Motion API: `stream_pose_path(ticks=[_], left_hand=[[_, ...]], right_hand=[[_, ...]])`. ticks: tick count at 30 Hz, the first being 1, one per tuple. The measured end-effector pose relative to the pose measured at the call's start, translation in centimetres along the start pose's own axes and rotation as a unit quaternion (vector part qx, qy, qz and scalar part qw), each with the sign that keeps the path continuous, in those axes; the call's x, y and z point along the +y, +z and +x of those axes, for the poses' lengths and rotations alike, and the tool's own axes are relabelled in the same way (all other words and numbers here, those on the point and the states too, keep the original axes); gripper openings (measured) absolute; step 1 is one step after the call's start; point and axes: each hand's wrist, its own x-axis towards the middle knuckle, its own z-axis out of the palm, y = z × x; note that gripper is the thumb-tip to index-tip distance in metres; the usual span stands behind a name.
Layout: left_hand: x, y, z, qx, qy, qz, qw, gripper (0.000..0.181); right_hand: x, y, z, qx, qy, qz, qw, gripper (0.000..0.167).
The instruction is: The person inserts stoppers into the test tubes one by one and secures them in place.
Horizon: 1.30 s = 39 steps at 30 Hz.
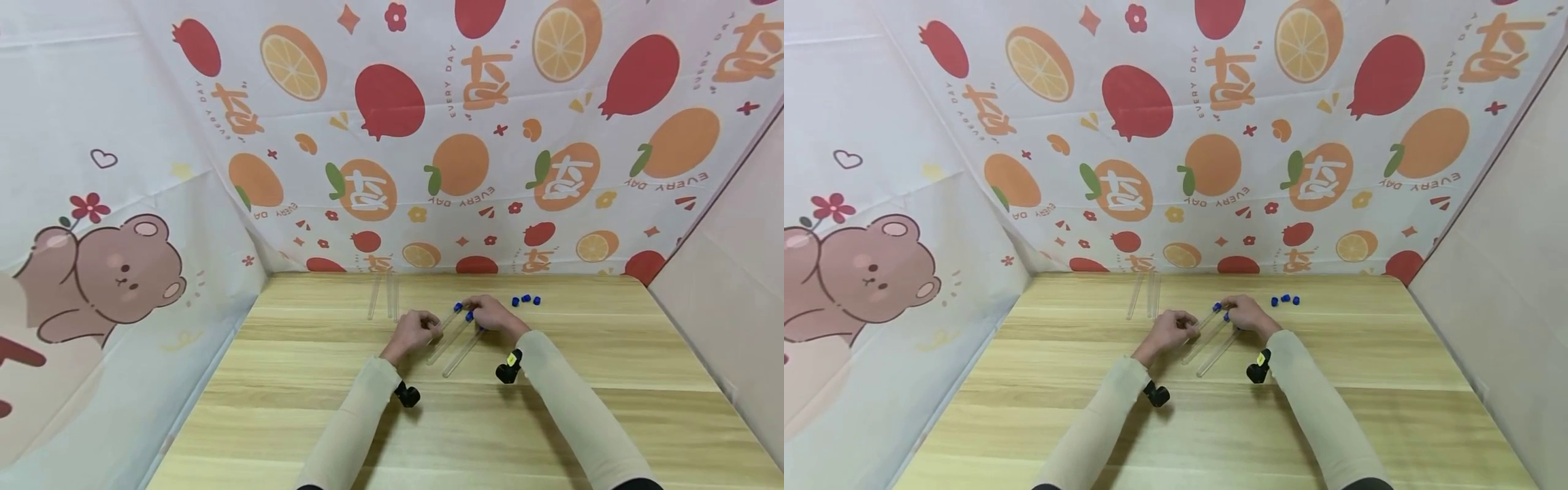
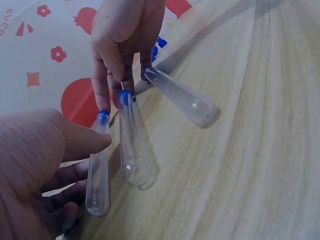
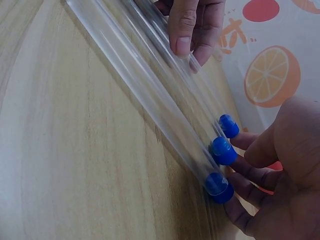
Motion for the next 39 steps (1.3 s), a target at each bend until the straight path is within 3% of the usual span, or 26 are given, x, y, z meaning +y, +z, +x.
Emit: stream_pose_path(ticks=[9, 15, 26, 34, 39], left_hand=[[-0.2, 0.3, 0.1, 0.007, 0.007, 0.012, 0.9999, 0.022], [0.2, 0.1, 0.0, 0.006, -0.007, 0.016, 0.9998, 0.026], [0.1, -0.1, 0.2, -0.002, -0.016, -0.011, 0.9998, 0.031], [0.2, -1.1, 0.0, -0.01, -0.006, -0.034, 0.9993, 0.032], [0.5, -1.5, 0.3, 0.003, 0.008, -0.005, 1.0, 0.031]], right_hand=[[0.1, 0.2, -0.1, -0.001, -0.003, 0.005, 1.0, 0.054], [0.1, 0.1, -0.1, 0.0, -0.001, 0.01, 0.9999, 0.057], [-0.5, -0.5, -0.8, 0.02, 0.003, 0.034, 0.9992, 0.053], [-2.1, -1.9, -1.9, 0.054, -0.056, 0.009, 0.9969, 0.048], [-2.9, -3.0, -3.2, 0.074, -0.084, 0.02, 0.9935, 0.045]])
